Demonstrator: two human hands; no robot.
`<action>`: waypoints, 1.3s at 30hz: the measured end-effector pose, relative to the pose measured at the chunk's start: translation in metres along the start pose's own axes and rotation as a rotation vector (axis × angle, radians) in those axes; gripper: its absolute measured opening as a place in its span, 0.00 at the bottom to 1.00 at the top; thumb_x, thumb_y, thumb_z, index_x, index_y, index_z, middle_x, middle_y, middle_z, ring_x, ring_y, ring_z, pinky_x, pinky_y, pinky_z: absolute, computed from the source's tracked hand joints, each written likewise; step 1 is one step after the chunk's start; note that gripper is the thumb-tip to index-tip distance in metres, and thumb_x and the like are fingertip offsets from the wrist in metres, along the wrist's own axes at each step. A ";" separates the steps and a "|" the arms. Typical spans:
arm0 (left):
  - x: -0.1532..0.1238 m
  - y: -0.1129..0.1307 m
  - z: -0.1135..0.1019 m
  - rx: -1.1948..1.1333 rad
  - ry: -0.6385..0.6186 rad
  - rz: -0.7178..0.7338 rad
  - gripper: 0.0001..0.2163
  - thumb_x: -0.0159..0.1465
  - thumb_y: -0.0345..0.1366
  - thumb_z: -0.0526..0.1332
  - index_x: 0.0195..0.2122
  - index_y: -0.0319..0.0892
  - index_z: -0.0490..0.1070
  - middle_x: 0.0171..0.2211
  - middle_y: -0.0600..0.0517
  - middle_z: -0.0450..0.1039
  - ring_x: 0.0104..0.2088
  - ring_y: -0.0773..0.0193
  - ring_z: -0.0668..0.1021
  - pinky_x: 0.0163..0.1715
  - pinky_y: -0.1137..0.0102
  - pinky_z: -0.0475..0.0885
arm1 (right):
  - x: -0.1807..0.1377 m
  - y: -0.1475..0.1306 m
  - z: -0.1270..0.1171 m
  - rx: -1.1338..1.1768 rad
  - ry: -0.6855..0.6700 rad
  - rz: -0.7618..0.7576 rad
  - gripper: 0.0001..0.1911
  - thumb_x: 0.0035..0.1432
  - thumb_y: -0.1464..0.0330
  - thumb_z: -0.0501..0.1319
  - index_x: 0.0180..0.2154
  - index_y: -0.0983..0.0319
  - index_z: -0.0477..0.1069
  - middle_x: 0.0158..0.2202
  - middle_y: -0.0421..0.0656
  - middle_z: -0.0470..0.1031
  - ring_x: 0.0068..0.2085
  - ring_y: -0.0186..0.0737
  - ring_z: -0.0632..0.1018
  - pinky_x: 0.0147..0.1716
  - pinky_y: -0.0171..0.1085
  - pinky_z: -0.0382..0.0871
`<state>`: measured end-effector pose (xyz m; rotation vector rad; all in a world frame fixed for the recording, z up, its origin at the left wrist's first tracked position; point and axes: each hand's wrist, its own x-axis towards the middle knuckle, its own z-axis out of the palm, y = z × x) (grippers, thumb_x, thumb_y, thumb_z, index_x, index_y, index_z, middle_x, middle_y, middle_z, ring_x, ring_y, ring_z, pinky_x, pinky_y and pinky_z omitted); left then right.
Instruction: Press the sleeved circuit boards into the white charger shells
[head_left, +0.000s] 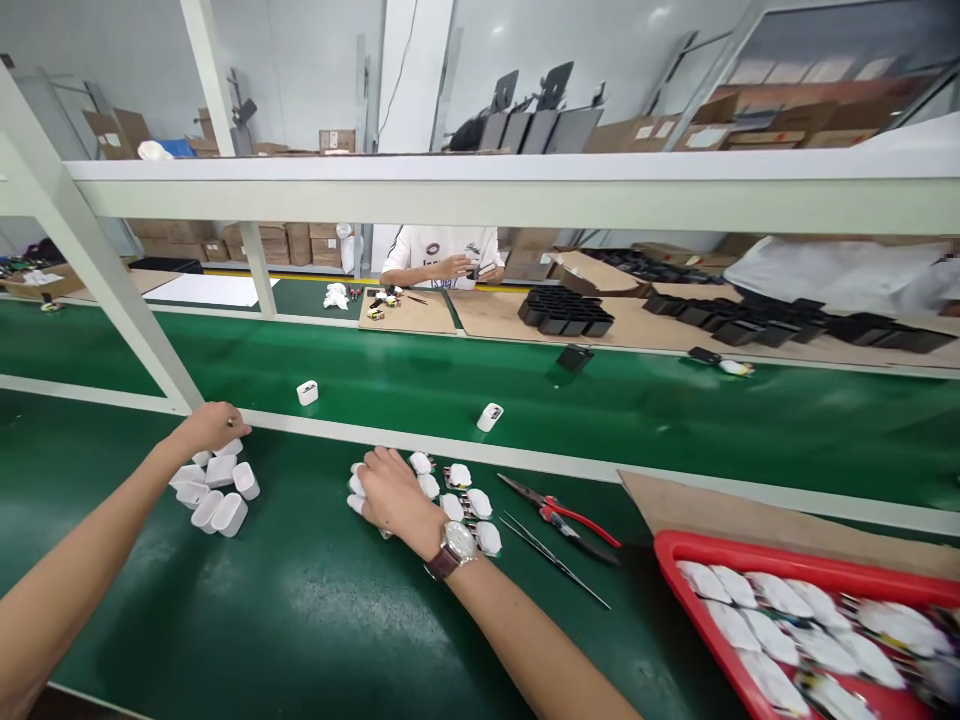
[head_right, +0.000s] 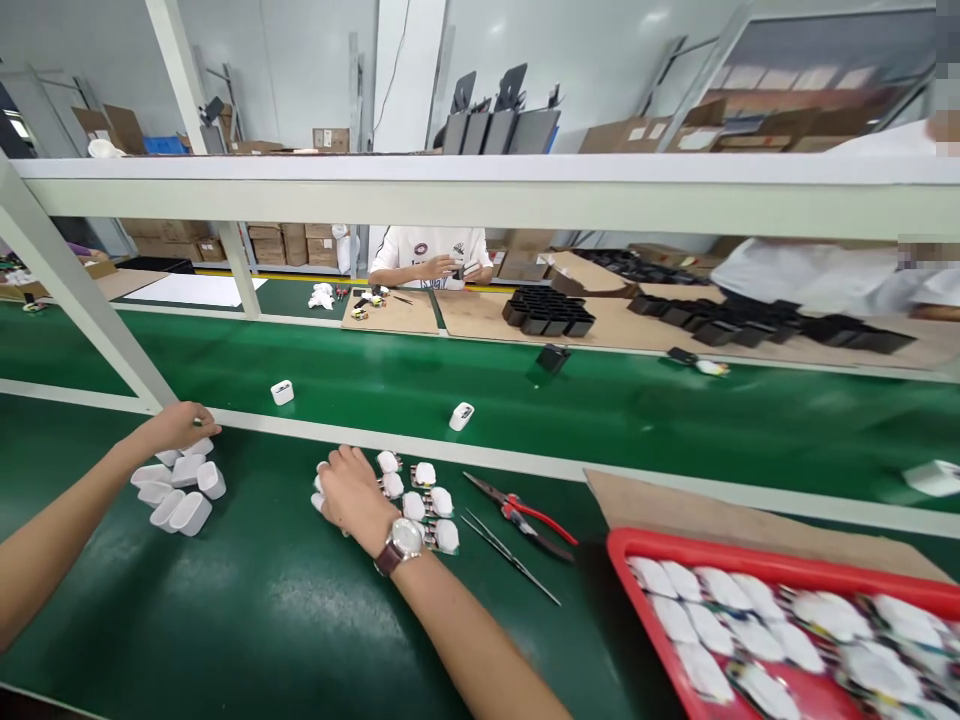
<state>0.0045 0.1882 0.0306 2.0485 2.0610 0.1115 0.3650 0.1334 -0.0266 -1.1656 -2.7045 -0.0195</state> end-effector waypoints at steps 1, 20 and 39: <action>0.001 0.001 0.002 0.013 0.001 0.006 0.22 0.57 0.61 0.62 0.23 0.47 0.76 0.33 0.41 0.83 0.37 0.44 0.83 0.37 0.63 0.74 | -0.004 -0.007 0.000 0.016 -0.012 -0.046 0.08 0.61 0.65 0.71 0.38 0.63 0.76 0.41 0.50 0.77 0.47 0.50 0.75 0.49 0.45 0.70; -0.022 0.046 0.002 -0.019 0.142 0.087 0.14 0.65 0.46 0.64 0.46 0.44 0.81 0.45 0.45 0.85 0.49 0.45 0.84 0.49 0.63 0.76 | -0.094 -0.042 0.015 0.100 0.160 -0.146 0.11 0.70 0.66 0.62 0.49 0.66 0.73 0.46 0.53 0.76 0.48 0.53 0.76 0.54 0.54 0.75; -0.111 0.092 0.085 -0.607 -0.104 0.478 0.42 0.54 0.47 0.79 0.69 0.52 0.66 0.62 0.44 0.72 0.55 0.48 0.79 0.54 0.57 0.78 | -0.117 -0.022 -0.009 0.358 -0.188 -0.205 0.32 0.56 0.81 0.57 0.62 0.65 0.68 0.74 0.49 0.61 0.66 0.54 0.74 0.62 0.50 0.75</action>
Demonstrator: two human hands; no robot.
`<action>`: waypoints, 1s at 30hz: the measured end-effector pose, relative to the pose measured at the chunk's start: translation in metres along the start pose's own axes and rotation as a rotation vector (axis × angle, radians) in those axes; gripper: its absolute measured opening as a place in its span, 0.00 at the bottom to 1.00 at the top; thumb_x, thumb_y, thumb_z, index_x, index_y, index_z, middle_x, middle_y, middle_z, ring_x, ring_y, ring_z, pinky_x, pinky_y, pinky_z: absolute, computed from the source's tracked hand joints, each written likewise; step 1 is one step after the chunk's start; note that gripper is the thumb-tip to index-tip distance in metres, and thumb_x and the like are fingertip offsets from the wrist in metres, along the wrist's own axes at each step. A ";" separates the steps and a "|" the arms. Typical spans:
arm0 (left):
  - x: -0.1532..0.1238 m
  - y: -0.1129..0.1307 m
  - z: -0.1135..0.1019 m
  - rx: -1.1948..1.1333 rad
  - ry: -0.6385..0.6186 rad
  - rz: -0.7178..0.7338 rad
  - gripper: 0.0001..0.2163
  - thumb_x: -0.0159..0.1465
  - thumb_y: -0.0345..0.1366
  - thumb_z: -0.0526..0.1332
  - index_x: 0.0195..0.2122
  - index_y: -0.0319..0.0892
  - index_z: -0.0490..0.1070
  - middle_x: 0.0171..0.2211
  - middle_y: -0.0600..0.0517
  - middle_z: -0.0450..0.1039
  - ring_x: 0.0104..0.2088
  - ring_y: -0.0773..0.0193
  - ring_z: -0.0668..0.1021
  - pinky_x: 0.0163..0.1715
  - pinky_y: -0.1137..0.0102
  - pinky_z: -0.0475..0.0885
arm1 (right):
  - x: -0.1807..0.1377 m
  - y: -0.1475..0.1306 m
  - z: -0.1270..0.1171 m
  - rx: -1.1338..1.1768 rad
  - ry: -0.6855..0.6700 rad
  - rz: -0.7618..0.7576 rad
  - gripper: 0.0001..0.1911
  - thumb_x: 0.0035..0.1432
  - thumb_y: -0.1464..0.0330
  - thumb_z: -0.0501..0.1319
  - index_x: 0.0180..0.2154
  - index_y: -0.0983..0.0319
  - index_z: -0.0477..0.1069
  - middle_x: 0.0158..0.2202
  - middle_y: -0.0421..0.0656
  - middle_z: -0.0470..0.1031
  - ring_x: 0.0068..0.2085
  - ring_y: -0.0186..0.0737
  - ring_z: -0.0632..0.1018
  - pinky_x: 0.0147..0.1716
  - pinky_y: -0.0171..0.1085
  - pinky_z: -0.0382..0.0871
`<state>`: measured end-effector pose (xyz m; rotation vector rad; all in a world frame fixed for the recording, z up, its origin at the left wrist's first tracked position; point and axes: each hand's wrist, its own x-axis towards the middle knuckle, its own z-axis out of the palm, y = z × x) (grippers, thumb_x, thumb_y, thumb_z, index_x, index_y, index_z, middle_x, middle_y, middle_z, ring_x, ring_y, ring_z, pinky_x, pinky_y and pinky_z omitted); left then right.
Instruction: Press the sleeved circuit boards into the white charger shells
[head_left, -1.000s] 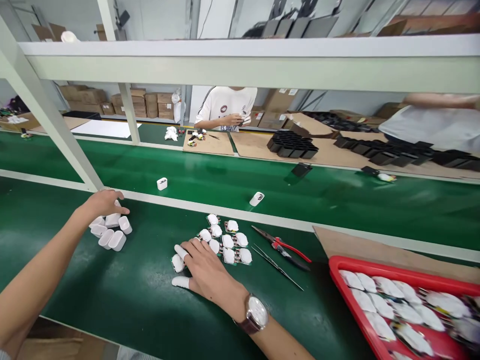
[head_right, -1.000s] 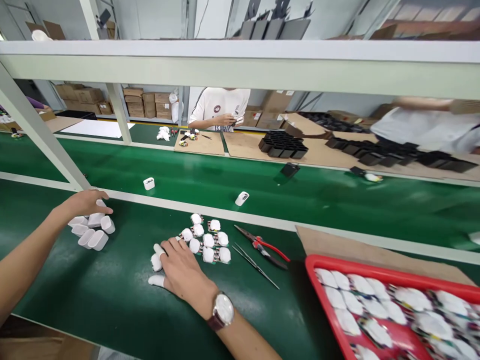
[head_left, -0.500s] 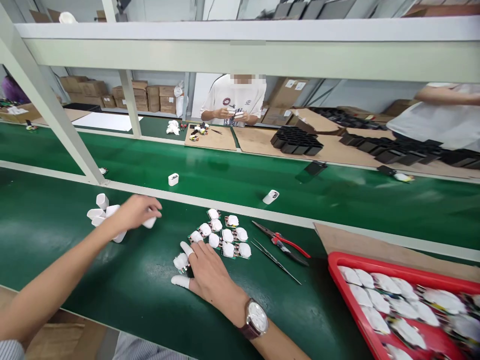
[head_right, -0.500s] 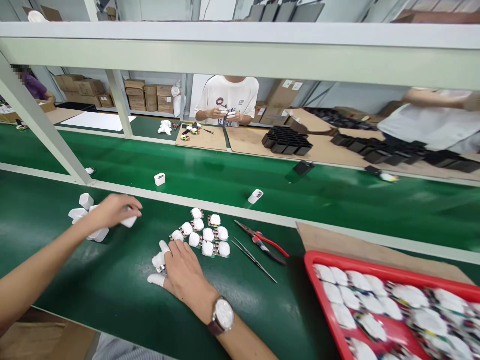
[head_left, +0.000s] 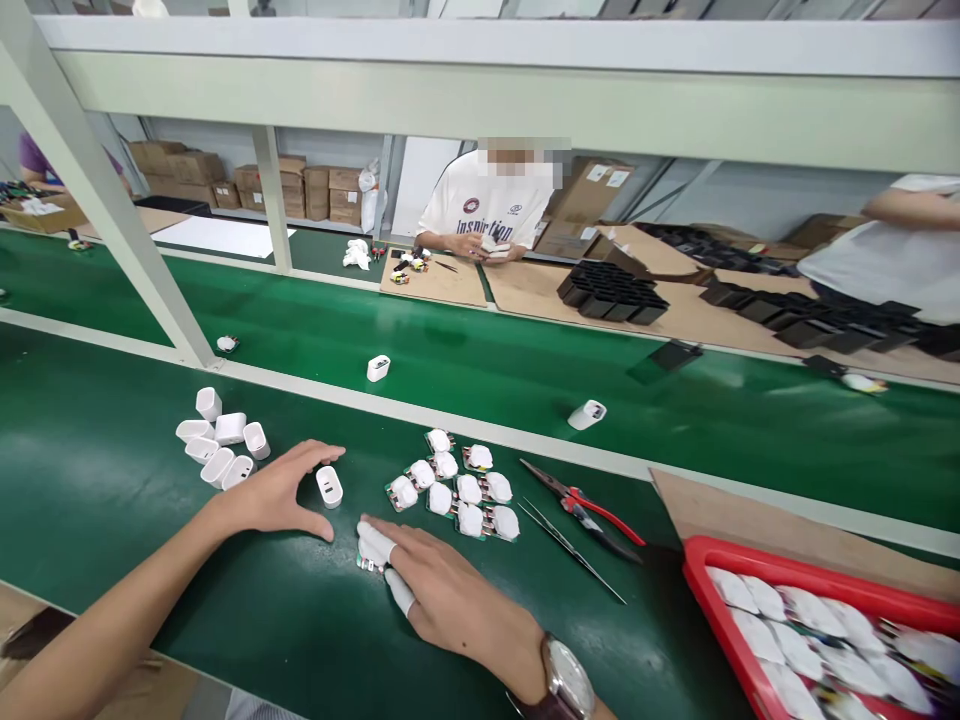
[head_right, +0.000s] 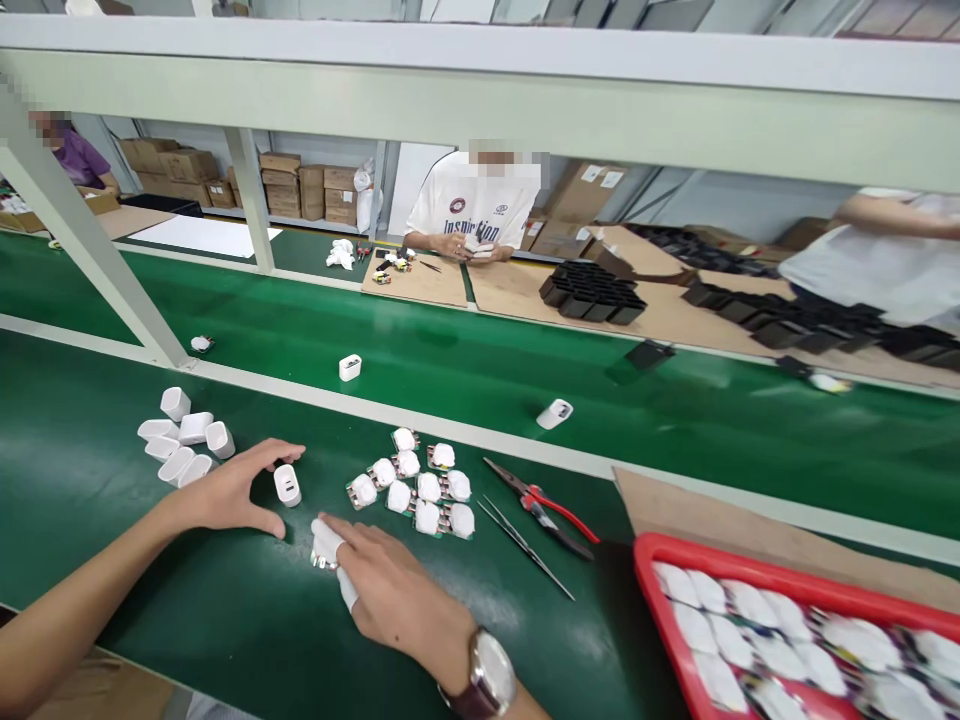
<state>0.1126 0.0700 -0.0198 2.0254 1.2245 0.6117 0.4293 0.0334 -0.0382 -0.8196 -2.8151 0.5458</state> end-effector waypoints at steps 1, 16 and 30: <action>-0.003 -0.002 0.007 0.023 0.010 0.017 0.41 0.57 0.45 0.78 0.70 0.53 0.65 0.63 0.44 0.71 0.57 0.47 0.78 0.56 0.55 0.77 | 0.003 0.001 -0.001 -0.005 -0.002 -0.010 0.31 0.55 0.82 0.56 0.60 0.64 0.70 0.72 0.48 0.64 0.64 0.54 0.76 0.61 0.50 0.76; -0.010 0.000 0.046 0.009 0.015 0.074 0.36 0.70 0.36 0.66 0.75 0.57 0.51 0.67 0.45 0.68 0.63 0.50 0.76 0.63 0.55 0.74 | 0.016 0.002 -0.003 0.127 0.510 0.025 0.26 0.71 0.72 0.61 0.67 0.58 0.59 0.59 0.54 0.70 0.57 0.48 0.78 0.55 0.47 0.80; -0.011 0.009 0.057 0.062 -0.007 0.215 0.35 0.74 0.31 0.60 0.77 0.56 0.44 0.66 0.45 0.71 0.65 0.52 0.74 0.63 0.54 0.75 | 0.014 0.001 0.010 -0.009 0.573 -0.050 0.29 0.72 0.71 0.61 0.69 0.59 0.56 0.54 0.54 0.74 0.53 0.49 0.80 0.49 0.46 0.83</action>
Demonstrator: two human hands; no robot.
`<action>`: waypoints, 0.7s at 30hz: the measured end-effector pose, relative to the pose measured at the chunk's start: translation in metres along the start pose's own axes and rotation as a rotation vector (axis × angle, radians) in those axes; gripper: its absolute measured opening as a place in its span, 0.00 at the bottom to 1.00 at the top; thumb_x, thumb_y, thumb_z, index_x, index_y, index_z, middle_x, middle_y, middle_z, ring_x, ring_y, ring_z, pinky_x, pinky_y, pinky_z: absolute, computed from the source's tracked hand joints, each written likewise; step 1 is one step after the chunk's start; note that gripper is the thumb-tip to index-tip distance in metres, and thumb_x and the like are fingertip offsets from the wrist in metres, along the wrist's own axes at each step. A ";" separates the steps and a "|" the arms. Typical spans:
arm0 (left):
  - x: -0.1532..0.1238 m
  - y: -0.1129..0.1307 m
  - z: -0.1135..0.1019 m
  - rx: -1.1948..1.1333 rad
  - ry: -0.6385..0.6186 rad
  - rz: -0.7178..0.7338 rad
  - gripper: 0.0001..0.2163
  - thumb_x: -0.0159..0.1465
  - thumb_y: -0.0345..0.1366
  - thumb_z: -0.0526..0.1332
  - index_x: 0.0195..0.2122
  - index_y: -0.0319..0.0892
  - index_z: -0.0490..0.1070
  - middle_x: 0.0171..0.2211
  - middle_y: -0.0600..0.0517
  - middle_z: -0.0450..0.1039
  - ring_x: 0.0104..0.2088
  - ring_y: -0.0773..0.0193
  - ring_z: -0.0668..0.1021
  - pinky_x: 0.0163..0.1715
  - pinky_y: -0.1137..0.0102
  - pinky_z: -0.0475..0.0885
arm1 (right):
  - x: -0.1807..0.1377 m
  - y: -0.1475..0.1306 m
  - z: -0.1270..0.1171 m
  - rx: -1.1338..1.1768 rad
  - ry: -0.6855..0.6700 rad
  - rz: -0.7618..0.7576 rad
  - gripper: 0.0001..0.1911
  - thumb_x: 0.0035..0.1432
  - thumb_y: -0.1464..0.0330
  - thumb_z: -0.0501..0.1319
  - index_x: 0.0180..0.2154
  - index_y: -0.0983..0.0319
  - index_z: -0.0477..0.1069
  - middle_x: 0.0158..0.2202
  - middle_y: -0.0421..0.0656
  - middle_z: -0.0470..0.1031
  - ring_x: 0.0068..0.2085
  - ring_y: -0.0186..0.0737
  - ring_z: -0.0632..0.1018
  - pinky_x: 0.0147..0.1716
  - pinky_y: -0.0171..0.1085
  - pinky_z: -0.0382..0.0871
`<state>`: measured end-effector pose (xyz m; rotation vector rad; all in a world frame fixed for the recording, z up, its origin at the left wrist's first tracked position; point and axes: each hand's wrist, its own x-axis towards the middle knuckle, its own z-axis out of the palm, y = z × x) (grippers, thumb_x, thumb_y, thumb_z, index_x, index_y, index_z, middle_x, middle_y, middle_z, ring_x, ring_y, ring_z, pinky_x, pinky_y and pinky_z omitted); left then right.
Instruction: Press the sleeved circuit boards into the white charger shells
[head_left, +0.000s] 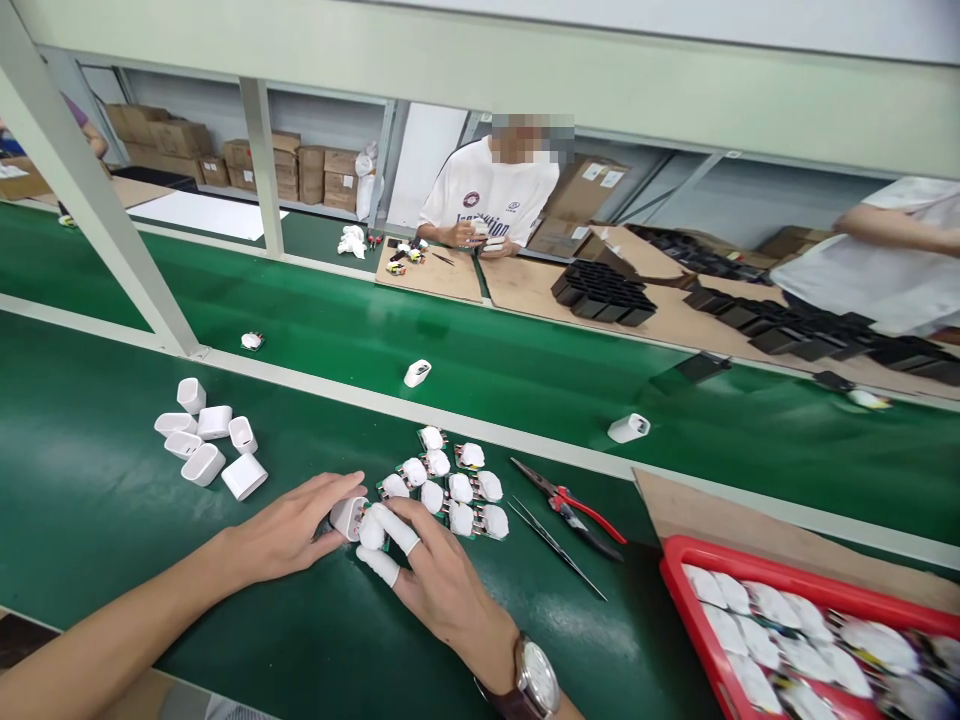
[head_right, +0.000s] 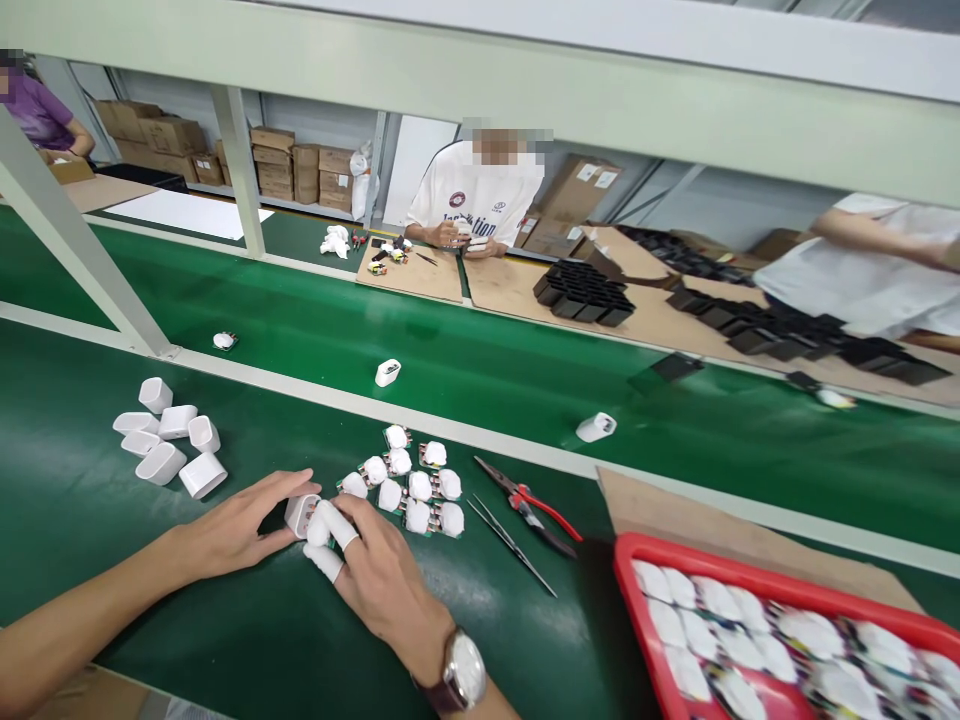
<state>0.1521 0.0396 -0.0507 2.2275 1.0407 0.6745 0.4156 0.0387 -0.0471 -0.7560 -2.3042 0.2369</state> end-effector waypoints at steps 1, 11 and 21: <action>0.000 0.001 0.000 0.012 -0.001 0.002 0.35 0.74 0.31 0.60 0.77 0.56 0.44 0.66 0.45 0.71 0.66 0.52 0.74 0.63 0.54 0.76 | 0.000 0.000 0.000 -0.003 0.002 -0.008 0.28 0.73 0.71 0.61 0.69 0.60 0.56 0.54 0.54 0.74 0.53 0.49 0.80 0.49 0.46 0.83; 0.000 -0.001 0.000 0.065 -0.016 0.042 0.37 0.74 0.30 0.60 0.78 0.53 0.40 0.67 0.44 0.69 0.66 0.51 0.73 0.65 0.53 0.73 | 0.004 0.000 0.001 -0.105 -0.036 -0.060 0.14 0.73 0.71 0.59 0.57 0.69 0.67 0.53 0.58 0.75 0.50 0.52 0.80 0.48 0.48 0.83; 0.002 -0.001 0.006 0.137 0.021 0.121 0.33 0.75 0.31 0.59 0.77 0.49 0.44 0.64 0.41 0.72 0.61 0.49 0.77 0.60 0.52 0.75 | 0.005 -0.001 0.003 -0.136 -0.103 -0.051 0.07 0.75 0.71 0.57 0.51 0.65 0.70 0.52 0.57 0.76 0.51 0.53 0.82 0.47 0.49 0.84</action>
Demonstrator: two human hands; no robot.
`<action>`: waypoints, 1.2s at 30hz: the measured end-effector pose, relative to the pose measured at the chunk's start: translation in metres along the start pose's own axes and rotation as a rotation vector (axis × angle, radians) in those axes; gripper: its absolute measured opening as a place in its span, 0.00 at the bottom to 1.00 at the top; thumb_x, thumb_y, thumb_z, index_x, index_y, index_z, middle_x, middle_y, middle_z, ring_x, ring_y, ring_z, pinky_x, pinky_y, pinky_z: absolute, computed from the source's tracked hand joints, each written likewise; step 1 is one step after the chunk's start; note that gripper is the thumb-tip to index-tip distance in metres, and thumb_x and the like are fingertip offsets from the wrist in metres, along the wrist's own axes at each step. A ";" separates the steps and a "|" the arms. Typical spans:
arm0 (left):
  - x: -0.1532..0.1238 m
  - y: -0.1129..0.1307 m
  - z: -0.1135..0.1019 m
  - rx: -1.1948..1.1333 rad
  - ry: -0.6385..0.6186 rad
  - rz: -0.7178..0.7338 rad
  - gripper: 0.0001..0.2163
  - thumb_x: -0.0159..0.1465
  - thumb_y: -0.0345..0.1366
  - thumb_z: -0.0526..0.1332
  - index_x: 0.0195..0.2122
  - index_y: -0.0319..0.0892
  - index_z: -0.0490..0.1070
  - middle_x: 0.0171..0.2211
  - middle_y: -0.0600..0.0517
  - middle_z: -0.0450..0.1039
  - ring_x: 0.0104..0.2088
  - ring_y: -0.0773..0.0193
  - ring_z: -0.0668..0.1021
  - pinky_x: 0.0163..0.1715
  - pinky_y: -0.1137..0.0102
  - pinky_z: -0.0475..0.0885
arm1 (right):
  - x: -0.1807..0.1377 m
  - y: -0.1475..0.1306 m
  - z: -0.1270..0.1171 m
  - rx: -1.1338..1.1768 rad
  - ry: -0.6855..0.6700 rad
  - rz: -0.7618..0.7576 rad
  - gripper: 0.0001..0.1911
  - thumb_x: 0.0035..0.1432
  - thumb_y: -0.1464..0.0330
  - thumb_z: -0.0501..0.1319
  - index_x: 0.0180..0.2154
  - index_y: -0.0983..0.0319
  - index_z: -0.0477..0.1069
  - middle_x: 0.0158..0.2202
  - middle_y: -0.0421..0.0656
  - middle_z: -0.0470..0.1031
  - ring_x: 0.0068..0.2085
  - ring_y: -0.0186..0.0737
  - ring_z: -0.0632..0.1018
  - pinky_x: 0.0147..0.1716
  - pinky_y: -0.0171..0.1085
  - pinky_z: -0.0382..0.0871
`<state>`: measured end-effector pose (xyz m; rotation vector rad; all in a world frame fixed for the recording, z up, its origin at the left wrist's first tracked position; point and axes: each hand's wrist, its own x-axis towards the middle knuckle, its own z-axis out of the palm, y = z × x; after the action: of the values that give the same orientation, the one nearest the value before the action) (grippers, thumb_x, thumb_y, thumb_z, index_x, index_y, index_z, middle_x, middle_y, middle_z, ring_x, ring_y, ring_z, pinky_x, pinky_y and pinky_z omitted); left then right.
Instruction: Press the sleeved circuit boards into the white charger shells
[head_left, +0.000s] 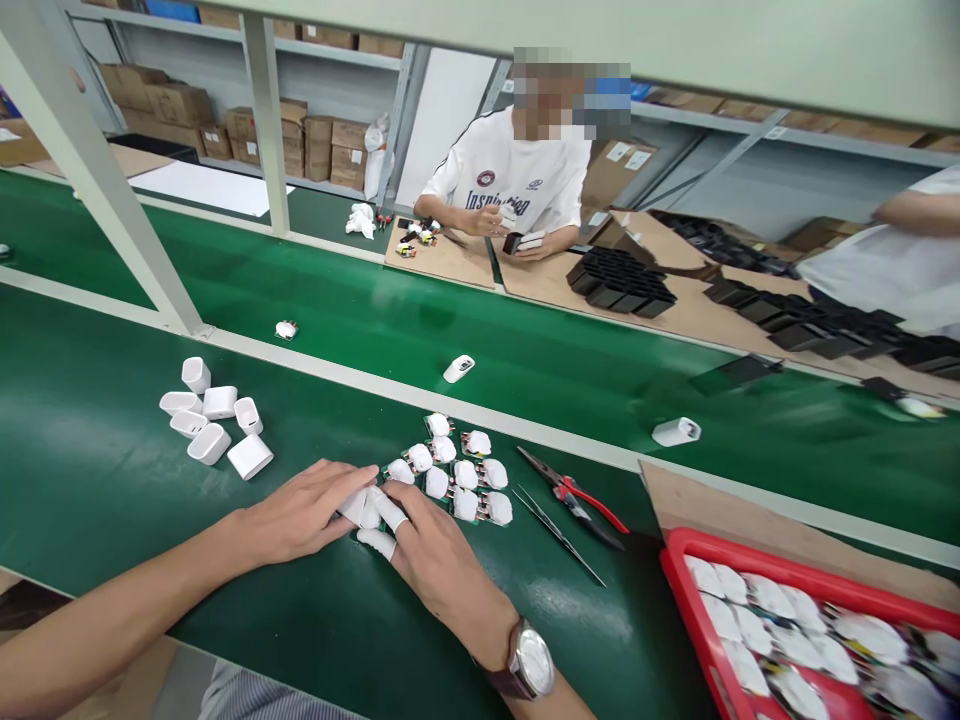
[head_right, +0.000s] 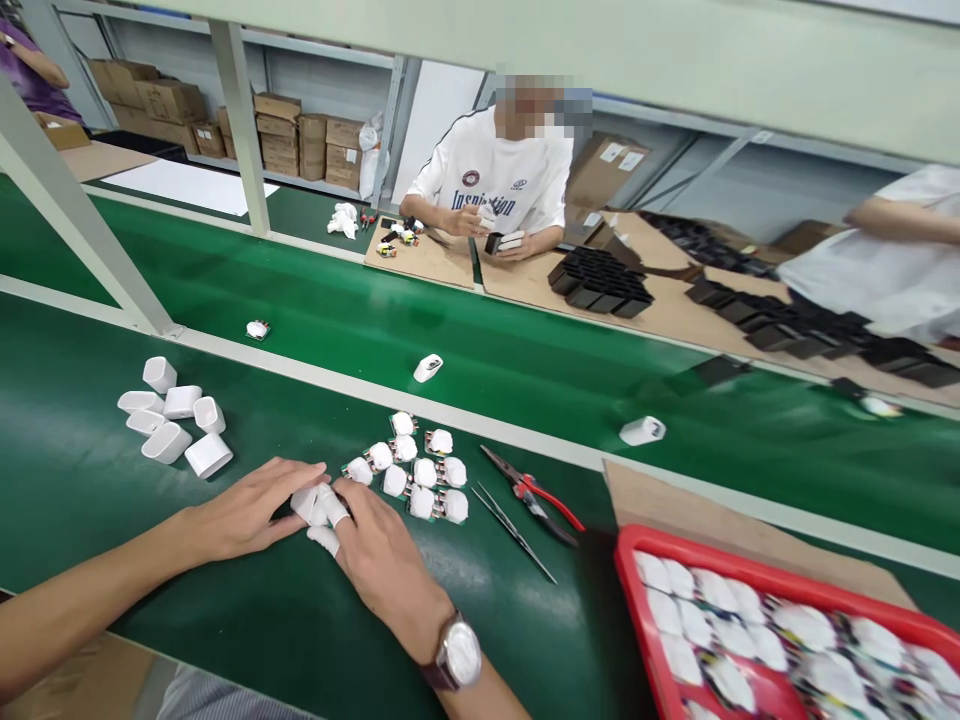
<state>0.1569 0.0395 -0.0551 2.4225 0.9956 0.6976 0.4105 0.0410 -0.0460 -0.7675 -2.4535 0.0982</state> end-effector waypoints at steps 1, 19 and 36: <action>0.000 0.000 -0.001 -0.011 -0.004 -0.015 0.33 0.75 0.31 0.59 0.77 0.49 0.45 0.64 0.41 0.72 0.61 0.49 0.77 0.61 0.52 0.75 | -0.001 0.000 0.000 0.010 -0.007 0.015 0.11 0.75 0.69 0.57 0.54 0.66 0.69 0.53 0.58 0.76 0.52 0.54 0.82 0.47 0.50 0.84; 0.036 -0.025 -0.074 0.036 -0.329 -0.118 0.33 0.69 0.34 0.65 0.74 0.49 0.58 0.74 0.45 0.61 0.72 0.50 0.65 0.70 0.56 0.65 | 0.000 -0.008 0.016 0.101 0.017 0.037 0.16 0.72 0.71 0.60 0.59 0.66 0.68 0.61 0.58 0.73 0.61 0.55 0.77 0.58 0.51 0.80; 0.137 -0.075 -0.063 0.284 -0.182 -0.106 0.17 0.73 0.34 0.60 0.62 0.42 0.73 0.59 0.42 0.77 0.60 0.51 0.76 0.64 0.55 0.68 | 0.001 -0.018 0.019 0.006 0.044 0.063 0.07 0.70 0.64 0.66 0.44 0.60 0.72 0.46 0.48 0.75 0.42 0.45 0.79 0.42 0.43 0.81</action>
<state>0.1647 0.2012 -0.0084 2.5915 1.2051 0.3085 0.3905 0.0283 -0.0579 -0.8354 -2.3869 0.1113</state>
